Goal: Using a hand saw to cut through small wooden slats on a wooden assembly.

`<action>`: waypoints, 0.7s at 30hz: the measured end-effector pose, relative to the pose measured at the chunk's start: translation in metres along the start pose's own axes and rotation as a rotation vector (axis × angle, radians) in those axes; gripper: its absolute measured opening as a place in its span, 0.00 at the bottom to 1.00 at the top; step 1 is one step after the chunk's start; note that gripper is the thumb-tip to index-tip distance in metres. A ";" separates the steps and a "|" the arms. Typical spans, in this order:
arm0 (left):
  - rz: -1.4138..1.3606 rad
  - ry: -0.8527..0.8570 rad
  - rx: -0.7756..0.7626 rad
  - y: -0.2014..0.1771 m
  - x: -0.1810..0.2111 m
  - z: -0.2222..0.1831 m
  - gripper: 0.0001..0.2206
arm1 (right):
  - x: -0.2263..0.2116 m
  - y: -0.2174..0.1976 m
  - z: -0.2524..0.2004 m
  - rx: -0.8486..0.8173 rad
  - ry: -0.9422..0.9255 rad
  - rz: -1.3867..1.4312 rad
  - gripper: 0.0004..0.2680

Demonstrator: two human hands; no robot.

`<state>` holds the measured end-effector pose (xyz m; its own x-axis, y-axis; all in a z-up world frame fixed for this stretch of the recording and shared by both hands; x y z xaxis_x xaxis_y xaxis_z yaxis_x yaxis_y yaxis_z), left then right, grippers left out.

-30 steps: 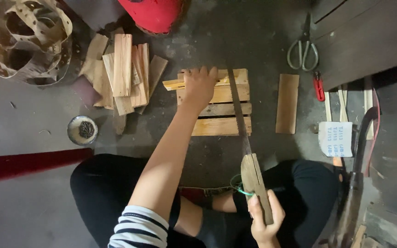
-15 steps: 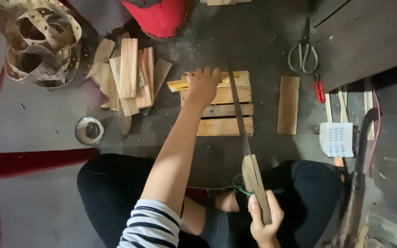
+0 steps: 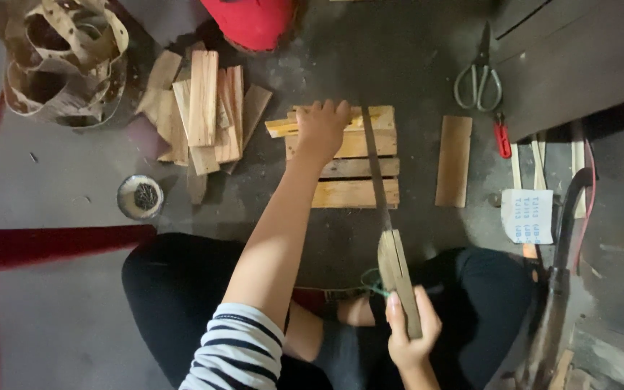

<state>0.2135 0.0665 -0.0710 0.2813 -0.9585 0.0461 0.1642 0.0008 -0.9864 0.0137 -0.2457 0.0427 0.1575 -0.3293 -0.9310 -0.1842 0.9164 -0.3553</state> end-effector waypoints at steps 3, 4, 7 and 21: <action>-0.001 -0.001 -0.149 -0.004 0.001 -0.001 0.12 | 0.004 -0.004 -0.007 -0.006 -0.012 -0.047 0.05; -0.003 0.000 -0.152 0.002 0.001 -0.002 0.12 | 0.001 -0.002 -0.004 -0.006 -0.009 -0.049 0.05; -0.020 0.003 -0.005 0.000 0.002 -0.004 0.09 | -0.004 -0.002 0.000 0.000 -0.014 -0.001 0.05; -0.035 -0.008 0.037 0.003 0.002 -0.004 0.09 | -0.008 -0.004 0.004 0.004 -0.058 -0.093 0.02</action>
<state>0.2109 0.0638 -0.0747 0.2825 -0.9558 0.0819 0.2089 -0.0220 -0.9777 0.0168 -0.2454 0.0518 0.2293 -0.3993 -0.8877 -0.1620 0.8836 -0.4394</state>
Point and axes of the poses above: each hand's wrist, its own z-axis towards the middle knuckle, its own y-axis out of the palm, x = y × z, the point moved 6 cm from there along z, towards the middle knuckle, and after that the axes turned 1 degree about x, right-handed, at the moved point
